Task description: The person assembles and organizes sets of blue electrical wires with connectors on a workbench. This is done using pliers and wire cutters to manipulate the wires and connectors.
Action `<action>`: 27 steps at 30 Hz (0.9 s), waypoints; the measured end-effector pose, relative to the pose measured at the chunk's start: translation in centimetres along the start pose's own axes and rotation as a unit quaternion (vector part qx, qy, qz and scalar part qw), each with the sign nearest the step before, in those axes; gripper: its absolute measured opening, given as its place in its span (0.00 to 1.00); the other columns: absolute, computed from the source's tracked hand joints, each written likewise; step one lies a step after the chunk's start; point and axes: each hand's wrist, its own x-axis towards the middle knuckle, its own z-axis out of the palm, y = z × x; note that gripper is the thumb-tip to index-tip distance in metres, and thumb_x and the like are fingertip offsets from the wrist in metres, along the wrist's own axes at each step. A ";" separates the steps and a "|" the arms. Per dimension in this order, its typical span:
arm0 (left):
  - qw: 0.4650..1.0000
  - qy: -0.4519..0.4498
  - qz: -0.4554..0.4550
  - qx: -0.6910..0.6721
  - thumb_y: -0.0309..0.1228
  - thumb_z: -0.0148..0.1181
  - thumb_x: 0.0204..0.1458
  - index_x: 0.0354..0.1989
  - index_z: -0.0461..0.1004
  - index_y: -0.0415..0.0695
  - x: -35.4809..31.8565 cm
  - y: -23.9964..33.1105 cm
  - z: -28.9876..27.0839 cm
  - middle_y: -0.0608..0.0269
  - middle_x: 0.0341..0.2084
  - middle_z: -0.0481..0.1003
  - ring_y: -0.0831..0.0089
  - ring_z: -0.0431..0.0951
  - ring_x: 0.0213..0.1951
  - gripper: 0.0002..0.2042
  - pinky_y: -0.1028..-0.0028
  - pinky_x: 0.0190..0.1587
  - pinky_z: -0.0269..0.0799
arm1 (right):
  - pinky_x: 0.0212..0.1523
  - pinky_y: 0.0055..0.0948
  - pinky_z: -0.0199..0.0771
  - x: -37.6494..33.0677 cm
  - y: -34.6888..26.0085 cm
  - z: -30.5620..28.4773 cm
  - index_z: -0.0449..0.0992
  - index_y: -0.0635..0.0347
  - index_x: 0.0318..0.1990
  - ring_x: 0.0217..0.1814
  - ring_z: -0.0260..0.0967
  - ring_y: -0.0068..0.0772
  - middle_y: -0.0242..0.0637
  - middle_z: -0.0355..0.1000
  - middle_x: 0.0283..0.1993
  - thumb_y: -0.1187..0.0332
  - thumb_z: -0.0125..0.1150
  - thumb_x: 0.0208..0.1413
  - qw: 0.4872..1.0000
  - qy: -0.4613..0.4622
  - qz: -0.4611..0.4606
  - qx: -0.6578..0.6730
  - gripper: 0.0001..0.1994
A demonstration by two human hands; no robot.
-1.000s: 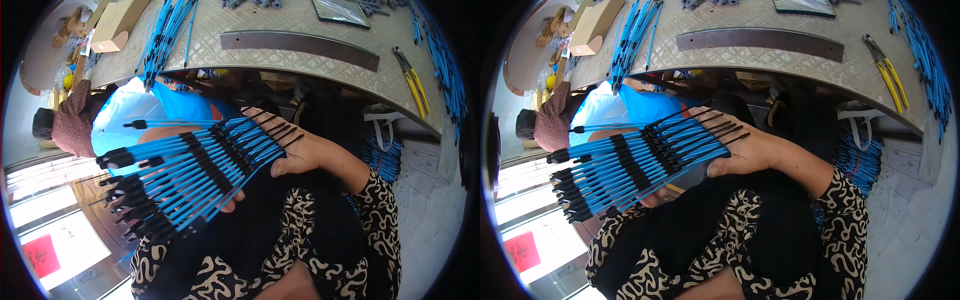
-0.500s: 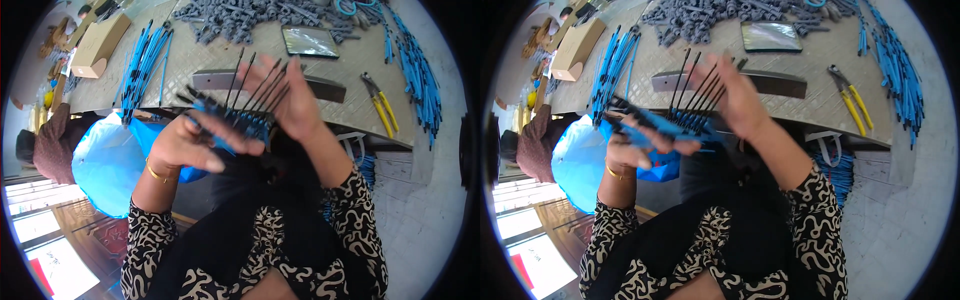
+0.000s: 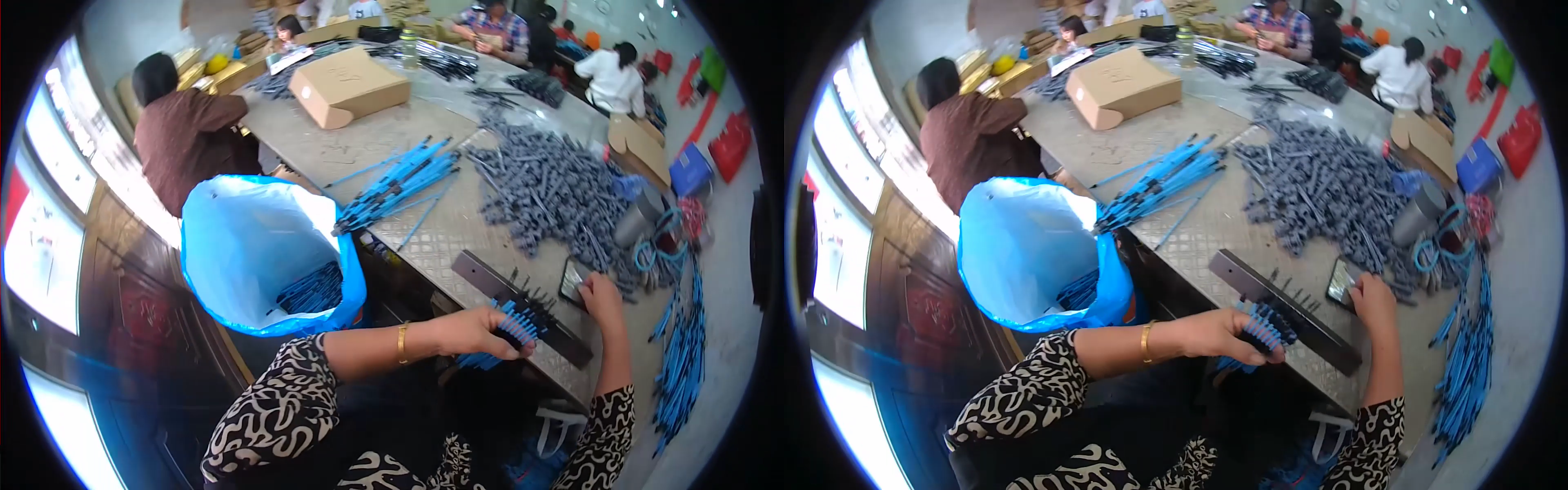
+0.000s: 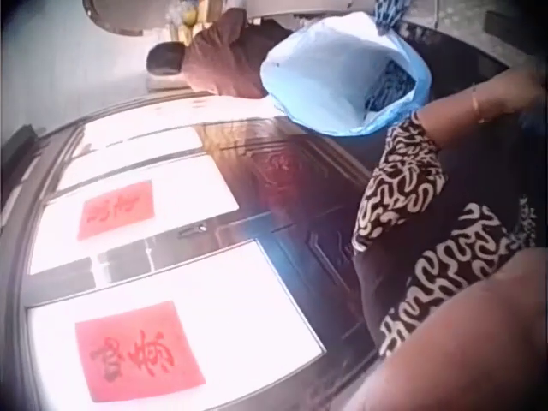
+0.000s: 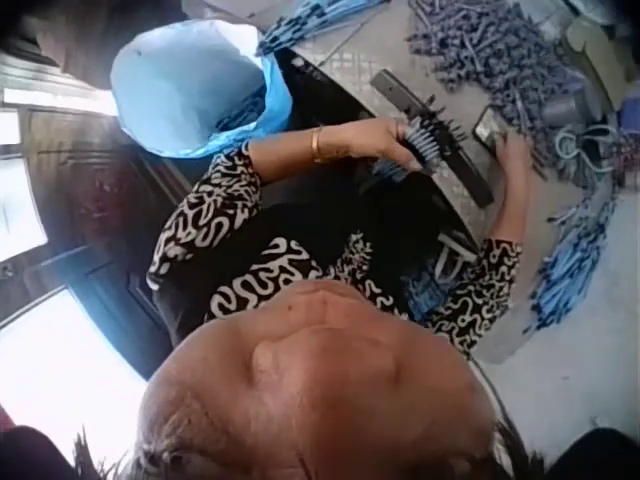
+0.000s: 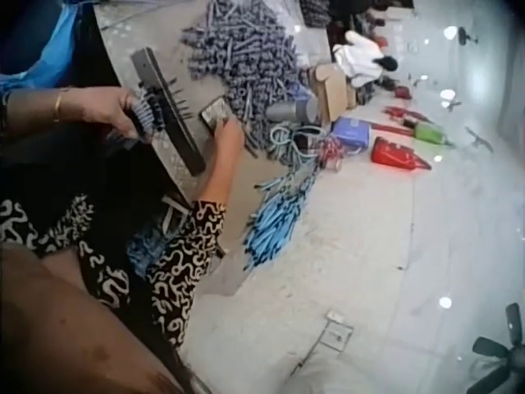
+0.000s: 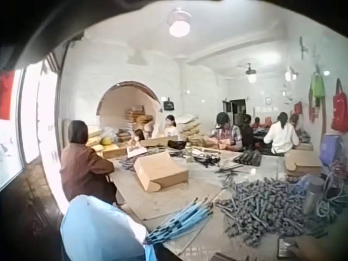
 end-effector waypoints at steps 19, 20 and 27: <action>0.994 0.051 0.054 -0.077 0.20 0.57 0.43 0.36 0.74 0.38 0.9 -2.0 -0.2 0.61 0.31 0.77 0.77 0.76 0.34 0.10 0.80 0.35 0.71 | 0.33 0.39 0.63 0.2 1.4 1.1 0.66 0.63 0.31 0.33 0.64 0.51 0.47 0.65 0.29 0.72 0.53 0.50 0.995 0.067 -0.043 0.063 0.05; 0.994 0.045 0.056 -0.080 0.20 0.57 0.43 0.36 0.74 0.39 0.8 -1.8 -0.1 0.62 0.31 0.77 0.77 0.76 0.34 0.10 0.80 0.35 0.71 | 0.33 0.38 0.63 0.2 1.4 1.0 0.66 0.63 0.31 0.32 0.64 0.50 0.47 0.65 0.29 0.72 0.53 0.50 0.993 0.077 -0.044 0.083 0.05; 0.996 0.074 0.028 -0.051 0.20 0.54 0.45 0.39 0.74 0.40 0.1 -1.2 -0.1 0.63 0.31 0.76 0.77 0.75 0.35 0.11 0.79 0.38 0.70 | 0.34 0.36 0.64 0.4 0.0 1.0 0.65 0.63 0.32 0.31 0.63 0.49 0.49 0.64 0.28 0.74 0.51 0.51 0.987 0.117 -0.036 0.100 0.03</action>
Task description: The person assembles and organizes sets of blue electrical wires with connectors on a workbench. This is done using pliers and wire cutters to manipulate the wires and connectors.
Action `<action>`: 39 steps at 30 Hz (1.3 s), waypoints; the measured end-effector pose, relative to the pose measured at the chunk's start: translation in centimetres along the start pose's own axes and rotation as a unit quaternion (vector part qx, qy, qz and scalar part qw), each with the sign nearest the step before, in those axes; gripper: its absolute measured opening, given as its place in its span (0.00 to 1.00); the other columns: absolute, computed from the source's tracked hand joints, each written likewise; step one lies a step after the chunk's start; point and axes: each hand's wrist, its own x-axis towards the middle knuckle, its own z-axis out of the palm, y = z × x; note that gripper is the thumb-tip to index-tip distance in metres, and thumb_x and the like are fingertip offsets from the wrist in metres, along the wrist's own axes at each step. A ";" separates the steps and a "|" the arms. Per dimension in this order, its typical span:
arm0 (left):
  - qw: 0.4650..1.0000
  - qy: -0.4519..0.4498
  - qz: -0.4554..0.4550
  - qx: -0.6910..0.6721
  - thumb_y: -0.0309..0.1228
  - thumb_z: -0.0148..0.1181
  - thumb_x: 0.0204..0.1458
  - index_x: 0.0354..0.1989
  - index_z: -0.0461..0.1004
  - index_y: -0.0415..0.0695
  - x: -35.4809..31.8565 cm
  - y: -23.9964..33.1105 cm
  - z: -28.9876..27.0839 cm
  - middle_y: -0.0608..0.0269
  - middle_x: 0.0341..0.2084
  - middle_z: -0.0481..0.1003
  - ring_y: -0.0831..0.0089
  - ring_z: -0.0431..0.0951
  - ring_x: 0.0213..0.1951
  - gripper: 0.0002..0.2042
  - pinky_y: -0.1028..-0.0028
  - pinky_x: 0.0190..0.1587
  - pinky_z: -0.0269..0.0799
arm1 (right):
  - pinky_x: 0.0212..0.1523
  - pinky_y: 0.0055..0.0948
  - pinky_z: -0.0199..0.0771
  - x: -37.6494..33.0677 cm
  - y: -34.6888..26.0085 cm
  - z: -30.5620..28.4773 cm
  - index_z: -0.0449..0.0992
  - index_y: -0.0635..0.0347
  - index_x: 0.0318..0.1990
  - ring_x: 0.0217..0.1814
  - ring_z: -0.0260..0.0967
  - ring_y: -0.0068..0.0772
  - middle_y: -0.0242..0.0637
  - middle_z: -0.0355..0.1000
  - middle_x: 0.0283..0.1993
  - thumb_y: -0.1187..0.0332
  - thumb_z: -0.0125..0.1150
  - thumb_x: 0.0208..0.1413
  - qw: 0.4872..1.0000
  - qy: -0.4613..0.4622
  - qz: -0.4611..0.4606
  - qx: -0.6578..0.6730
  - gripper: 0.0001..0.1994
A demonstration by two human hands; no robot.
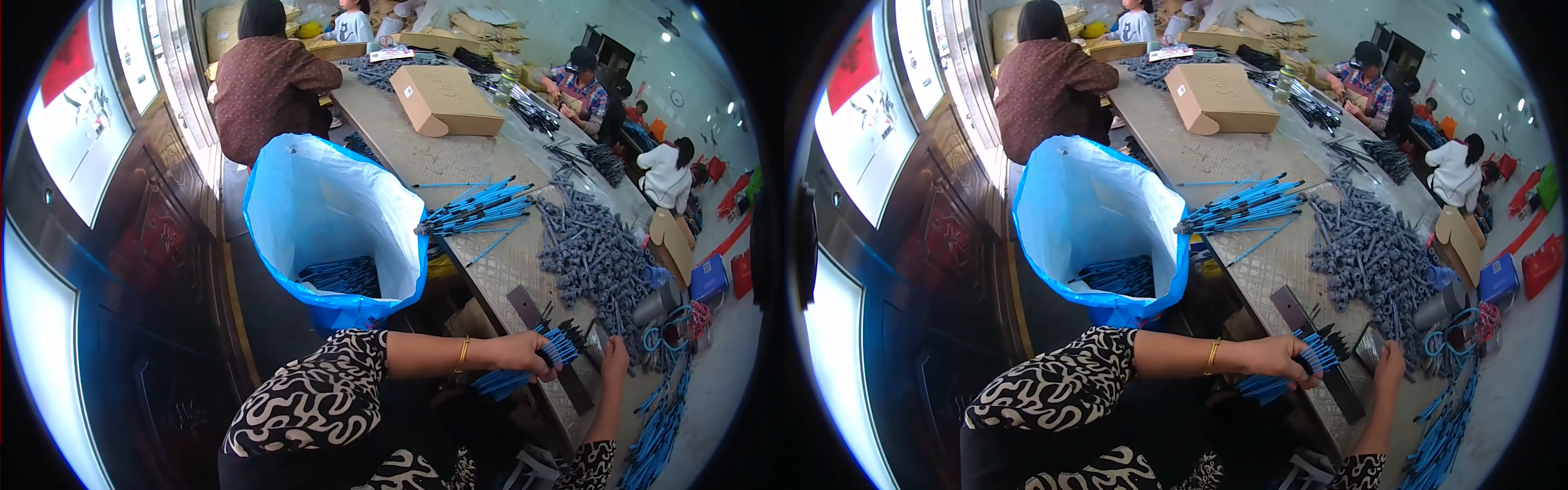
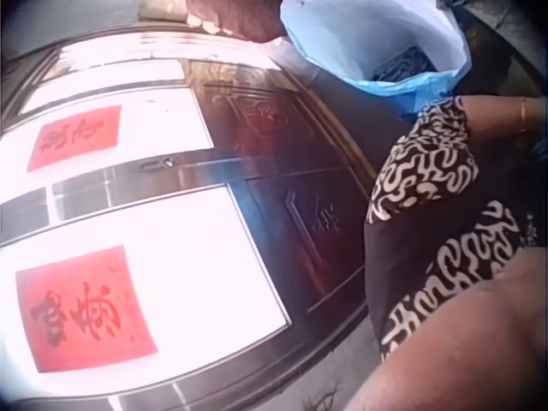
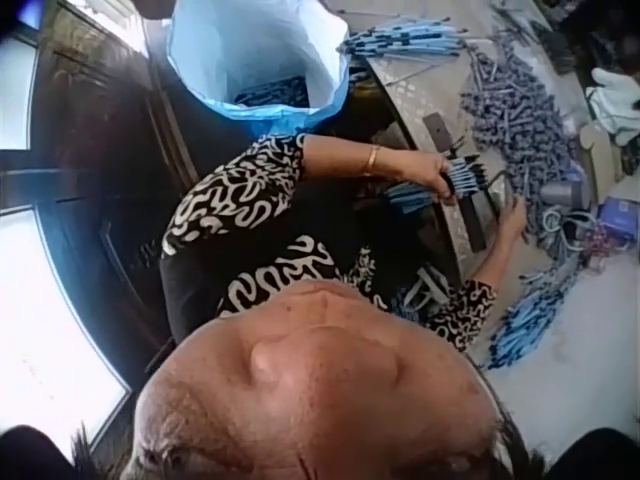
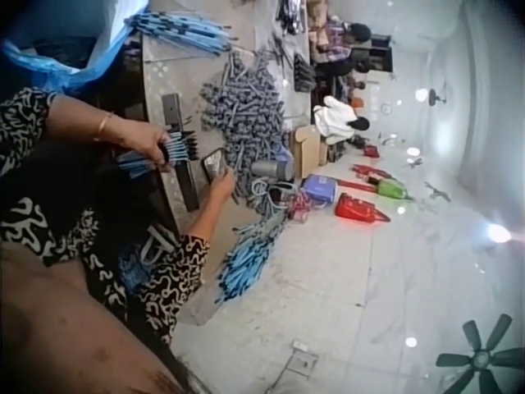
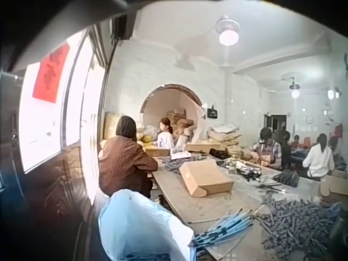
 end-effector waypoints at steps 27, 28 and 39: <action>1.000 0.002 0.025 0.006 0.25 0.61 0.42 0.36 0.74 0.37 0.1 -0.4 1.1 0.61 0.26 0.76 0.77 0.75 0.27 0.11 0.79 0.32 0.71 | 0.41 0.26 0.67 -10.7 -14.5 -7.6 0.68 0.64 0.43 0.40 0.66 0.27 0.37 0.68 0.39 0.73 0.46 0.59 0.981 0.045 -0.058 0.179 0.08; 0.999 0.002 0.018 0.031 0.26 0.61 0.43 0.38 0.73 0.37 0.3 0.1 1.2 0.61 0.27 0.76 0.77 0.75 0.28 0.12 0.79 0.32 0.71 | 0.41 0.27 0.67 -11.2 -15.0 -7.8 0.69 0.64 0.44 0.40 0.67 0.28 0.38 0.69 0.39 0.73 0.47 0.58 0.981 0.089 -0.091 0.149 0.08; 0.997 0.052 -0.042 0.026 0.25 0.56 0.50 0.41 0.73 0.36 0.5 1.3 0.6 0.54 0.34 0.76 0.67 0.76 0.37 0.11 0.71 0.43 0.71 | 0.23 0.29 0.64 -8.3 -17.4 -6.6 0.72 0.59 0.37 0.22 0.66 0.36 0.39 0.69 0.27 0.77 0.55 0.49 0.984 0.072 -0.104 0.125 0.07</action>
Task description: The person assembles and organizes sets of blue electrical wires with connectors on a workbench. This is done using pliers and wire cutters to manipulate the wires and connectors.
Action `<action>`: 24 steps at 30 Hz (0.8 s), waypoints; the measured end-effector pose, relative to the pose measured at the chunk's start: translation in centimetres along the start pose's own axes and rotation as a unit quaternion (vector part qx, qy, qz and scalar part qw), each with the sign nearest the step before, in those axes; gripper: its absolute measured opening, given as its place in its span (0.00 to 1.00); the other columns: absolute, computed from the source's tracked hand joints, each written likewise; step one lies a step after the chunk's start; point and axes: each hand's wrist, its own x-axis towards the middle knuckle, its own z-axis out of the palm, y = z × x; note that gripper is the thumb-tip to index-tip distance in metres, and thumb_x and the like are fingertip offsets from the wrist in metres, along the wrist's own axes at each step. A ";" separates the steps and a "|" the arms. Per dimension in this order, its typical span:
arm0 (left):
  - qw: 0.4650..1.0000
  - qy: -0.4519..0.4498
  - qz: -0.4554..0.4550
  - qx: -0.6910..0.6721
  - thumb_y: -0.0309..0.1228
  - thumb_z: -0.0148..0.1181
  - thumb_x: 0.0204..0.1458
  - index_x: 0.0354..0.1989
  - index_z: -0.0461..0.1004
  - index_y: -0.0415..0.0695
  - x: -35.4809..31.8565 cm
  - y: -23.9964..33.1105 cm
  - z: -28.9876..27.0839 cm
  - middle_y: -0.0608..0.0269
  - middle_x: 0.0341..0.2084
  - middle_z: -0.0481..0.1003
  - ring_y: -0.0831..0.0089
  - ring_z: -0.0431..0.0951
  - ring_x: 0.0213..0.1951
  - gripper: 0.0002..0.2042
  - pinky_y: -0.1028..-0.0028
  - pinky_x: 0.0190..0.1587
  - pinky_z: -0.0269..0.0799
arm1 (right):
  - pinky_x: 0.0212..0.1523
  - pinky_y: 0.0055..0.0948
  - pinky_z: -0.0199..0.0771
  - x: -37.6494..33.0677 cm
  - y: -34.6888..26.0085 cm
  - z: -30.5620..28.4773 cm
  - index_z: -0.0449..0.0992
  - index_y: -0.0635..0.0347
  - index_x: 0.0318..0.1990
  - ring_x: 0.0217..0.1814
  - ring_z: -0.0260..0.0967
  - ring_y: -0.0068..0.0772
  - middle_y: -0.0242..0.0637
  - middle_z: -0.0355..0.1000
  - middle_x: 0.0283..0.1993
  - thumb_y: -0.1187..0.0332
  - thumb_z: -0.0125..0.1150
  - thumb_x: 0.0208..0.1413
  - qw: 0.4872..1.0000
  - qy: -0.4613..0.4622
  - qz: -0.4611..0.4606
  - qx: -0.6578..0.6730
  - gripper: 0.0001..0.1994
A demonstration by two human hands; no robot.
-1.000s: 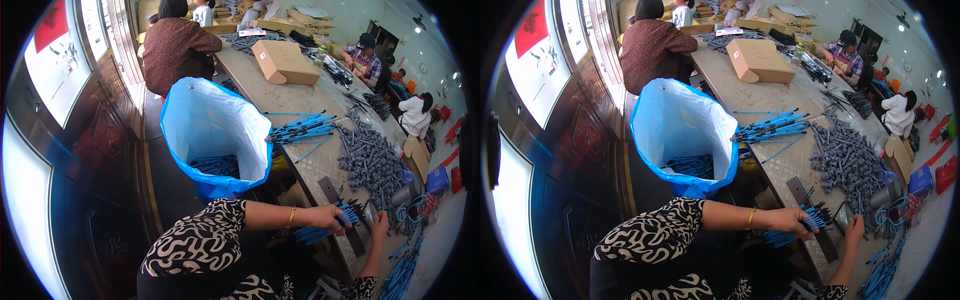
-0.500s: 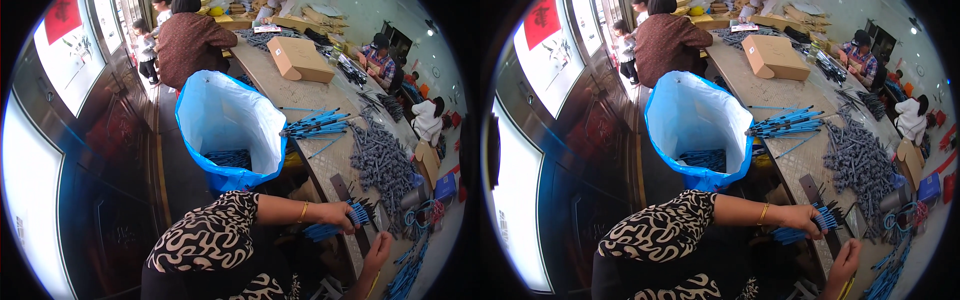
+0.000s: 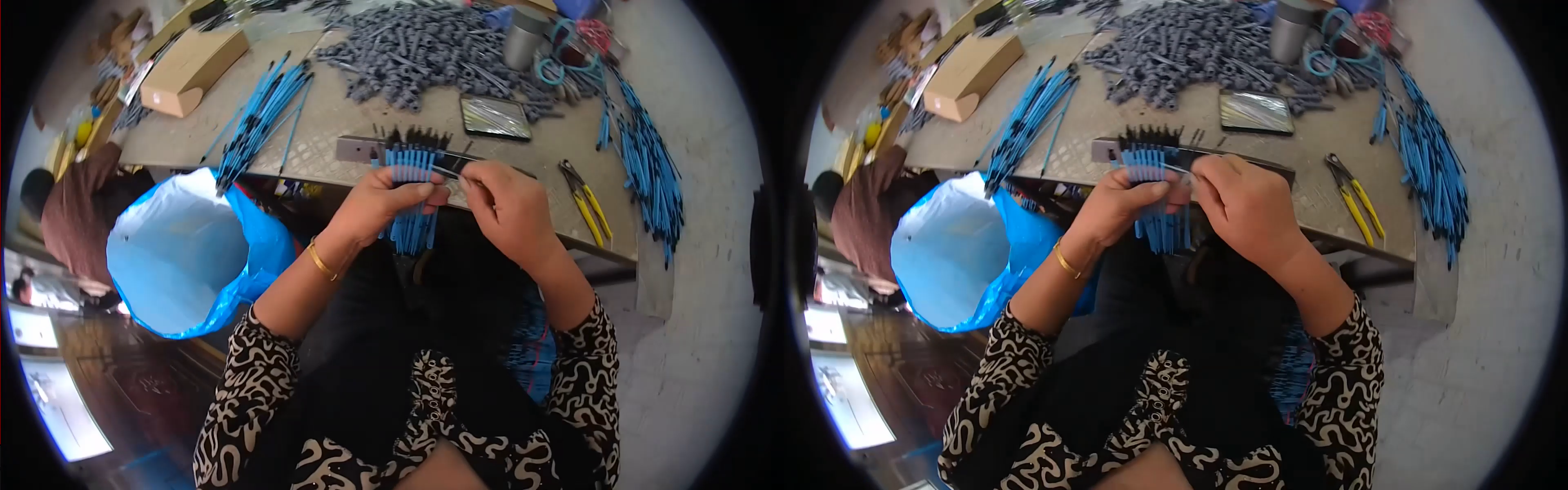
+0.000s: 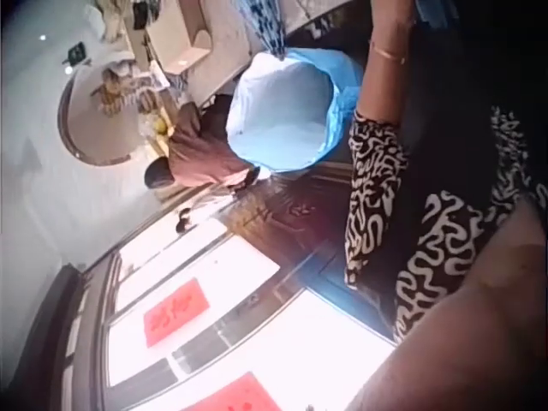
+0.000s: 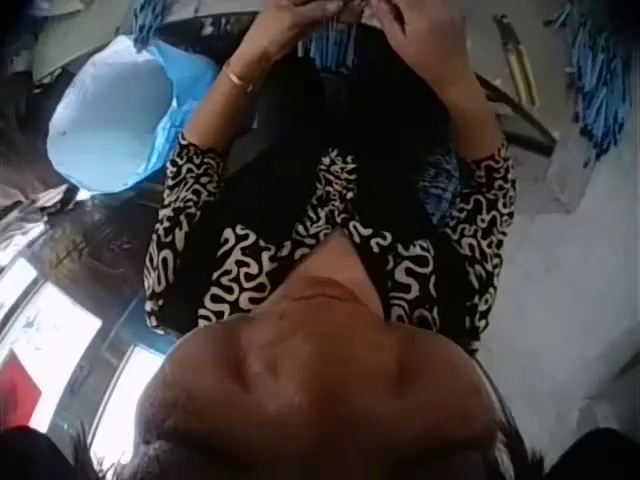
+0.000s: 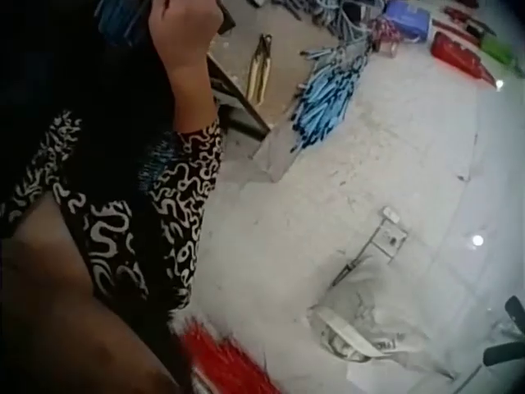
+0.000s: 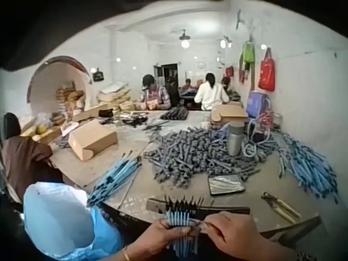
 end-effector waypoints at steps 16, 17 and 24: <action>1.000 -0.003 -0.001 -0.007 0.24 0.57 0.49 0.40 0.74 0.36 -0.5 -0.9 0.3 0.56 0.33 0.77 0.72 0.75 0.34 0.10 0.75 0.42 0.71 | 0.21 0.22 0.62 -0.8 0.7 -0.2 0.73 0.58 0.40 0.19 0.63 0.27 0.37 0.68 0.25 0.79 0.56 0.49 0.998 0.055 -0.004 0.044 0.11; 1.000 -0.003 0.001 -0.001 0.24 0.57 0.49 0.40 0.74 0.35 -0.5 -0.9 0.3 0.56 0.33 0.77 0.72 0.75 0.34 0.10 0.75 0.42 0.71 | 0.21 0.22 0.62 -0.8 0.7 -0.1 0.73 0.58 0.40 0.19 0.63 0.27 0.37 0.68 0.25 0.79 0.56 0.49 0.997 0.056 -0.003 0.044 0.11; 0.998 -0.010 0.002 0.054 0.24 0.58 0.48 0.40 0.74 0.35 -0.4 -1.2 0.2 0.56 0.33 0.77 0.72 0.76 0.36 0.10 0.75 0.42 0.71 | 0.24 0.31 0.68 -0.7 -0.3 -1.0 0.73 0.54 0.40 0.25 0.69 0.39 0.37 0.69 0.26 0.74 0.56 0.47 0.999 0.022 -0.004 -0.036 0.10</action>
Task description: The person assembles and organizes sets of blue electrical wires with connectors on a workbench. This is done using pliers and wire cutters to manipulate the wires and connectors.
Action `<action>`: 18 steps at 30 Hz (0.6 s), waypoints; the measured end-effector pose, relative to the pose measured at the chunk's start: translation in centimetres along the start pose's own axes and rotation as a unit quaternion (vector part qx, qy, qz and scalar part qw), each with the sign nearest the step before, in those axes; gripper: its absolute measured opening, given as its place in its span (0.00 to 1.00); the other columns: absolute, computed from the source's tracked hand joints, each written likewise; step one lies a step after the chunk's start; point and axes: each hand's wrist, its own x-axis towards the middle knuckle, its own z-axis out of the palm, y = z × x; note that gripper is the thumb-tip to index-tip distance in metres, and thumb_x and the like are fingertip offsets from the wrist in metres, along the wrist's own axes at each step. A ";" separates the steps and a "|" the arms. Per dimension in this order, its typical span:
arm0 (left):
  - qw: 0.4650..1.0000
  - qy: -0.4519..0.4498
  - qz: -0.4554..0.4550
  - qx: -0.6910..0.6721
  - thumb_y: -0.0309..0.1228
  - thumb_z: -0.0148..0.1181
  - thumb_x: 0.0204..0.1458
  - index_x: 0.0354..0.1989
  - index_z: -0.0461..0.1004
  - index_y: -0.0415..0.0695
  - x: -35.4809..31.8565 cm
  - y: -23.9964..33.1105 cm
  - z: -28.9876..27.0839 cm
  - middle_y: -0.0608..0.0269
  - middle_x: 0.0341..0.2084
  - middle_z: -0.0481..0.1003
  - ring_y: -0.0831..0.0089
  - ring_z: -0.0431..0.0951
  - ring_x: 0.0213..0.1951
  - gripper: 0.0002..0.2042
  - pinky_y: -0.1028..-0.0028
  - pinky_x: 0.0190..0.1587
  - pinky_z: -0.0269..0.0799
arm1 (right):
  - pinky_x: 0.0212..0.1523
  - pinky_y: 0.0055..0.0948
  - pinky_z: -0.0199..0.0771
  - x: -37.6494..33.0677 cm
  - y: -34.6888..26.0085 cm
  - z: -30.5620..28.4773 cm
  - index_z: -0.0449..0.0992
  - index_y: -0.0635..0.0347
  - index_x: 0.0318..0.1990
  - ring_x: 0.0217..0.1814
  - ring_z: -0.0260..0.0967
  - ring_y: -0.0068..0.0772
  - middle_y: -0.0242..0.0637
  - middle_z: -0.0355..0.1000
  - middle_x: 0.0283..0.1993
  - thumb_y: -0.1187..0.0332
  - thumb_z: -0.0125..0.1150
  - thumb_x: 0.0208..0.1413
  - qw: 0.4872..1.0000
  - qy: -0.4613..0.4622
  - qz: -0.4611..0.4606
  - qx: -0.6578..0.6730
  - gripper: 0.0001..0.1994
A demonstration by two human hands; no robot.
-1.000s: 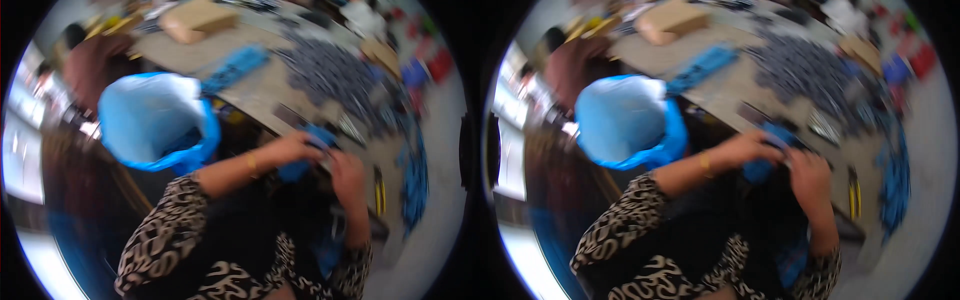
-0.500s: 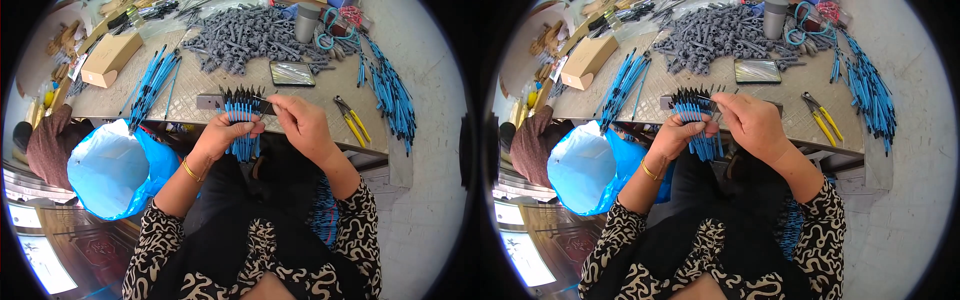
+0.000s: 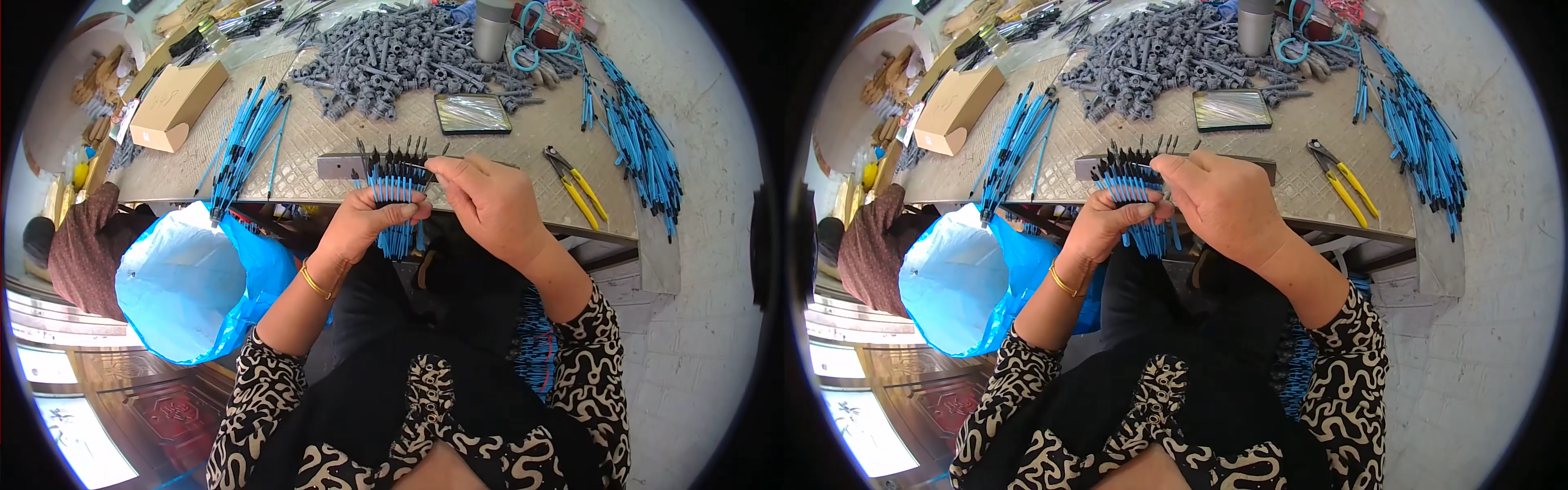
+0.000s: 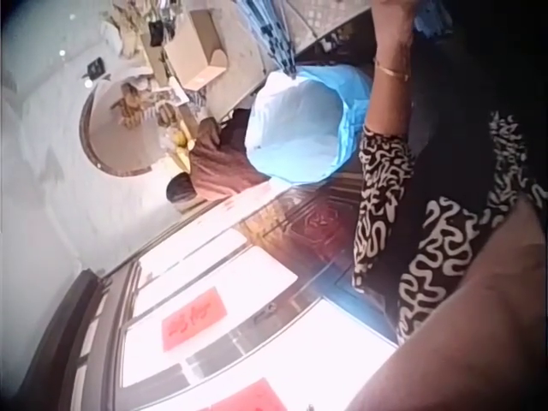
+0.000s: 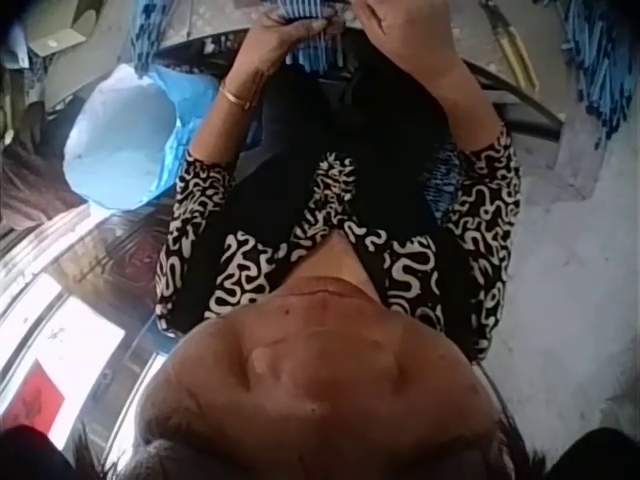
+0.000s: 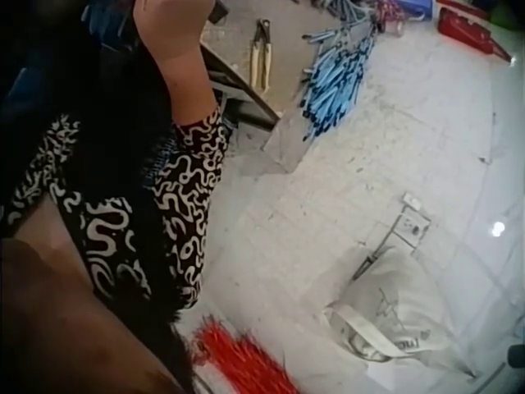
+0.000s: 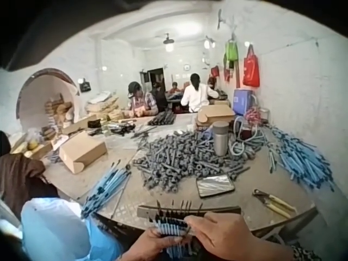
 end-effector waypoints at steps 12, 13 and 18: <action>0.999 -0.016 -0.010 0.029 0.23 0.57 0.49 0.41 0.74 0.36 -0.3 -0.2 0.1 0.56 0.35 0.77 0.70 0.76 0.41 0.11 0.74 0.47 0.69 | 0.28 0.33 0.70 -0.4 0.1 1.4 0.73 0.56 0.38 0.29 0.70 0.42 0.39 0.72 0.30 0.72 0.54 0.49 0.988 0.030 0.036 0.144 0.08; 0.999 -0.017 -0.006 0.029 0.23 0.57 0.49 0.42 0.74 0.36 -0.3 -0.2 0.1 0.57 0.35 0.77 0.71 0.76 0.41 0.11 0.74 0.47 0.69 | 0.28 0.33 0.70 -0.4 0.1 1.4 0.73 0.56 0.38 0.29 0.70 0.42 0.39 0.72 0.30 0.72 0.54 0.49 0.988 0.031 0.037 0.145 0.08; 0.999 -0.036 0.001 0.041 0.23 0.57 0.49 0.42 0.74 0.37 -0.2 -0.5 0.1 0.58 0.35 0.76 0.72 0.75 0.41 0.11 0.75 0.47 0.69 | 0.28 0.24 0.70 0.1 0.1 0.3 0.74 0.60 0.38 0.29 0.72 0.33 0.38 0.73 0.30 0.78 0.55 0.49 0.994 -0.014 0.016 0.108 0.08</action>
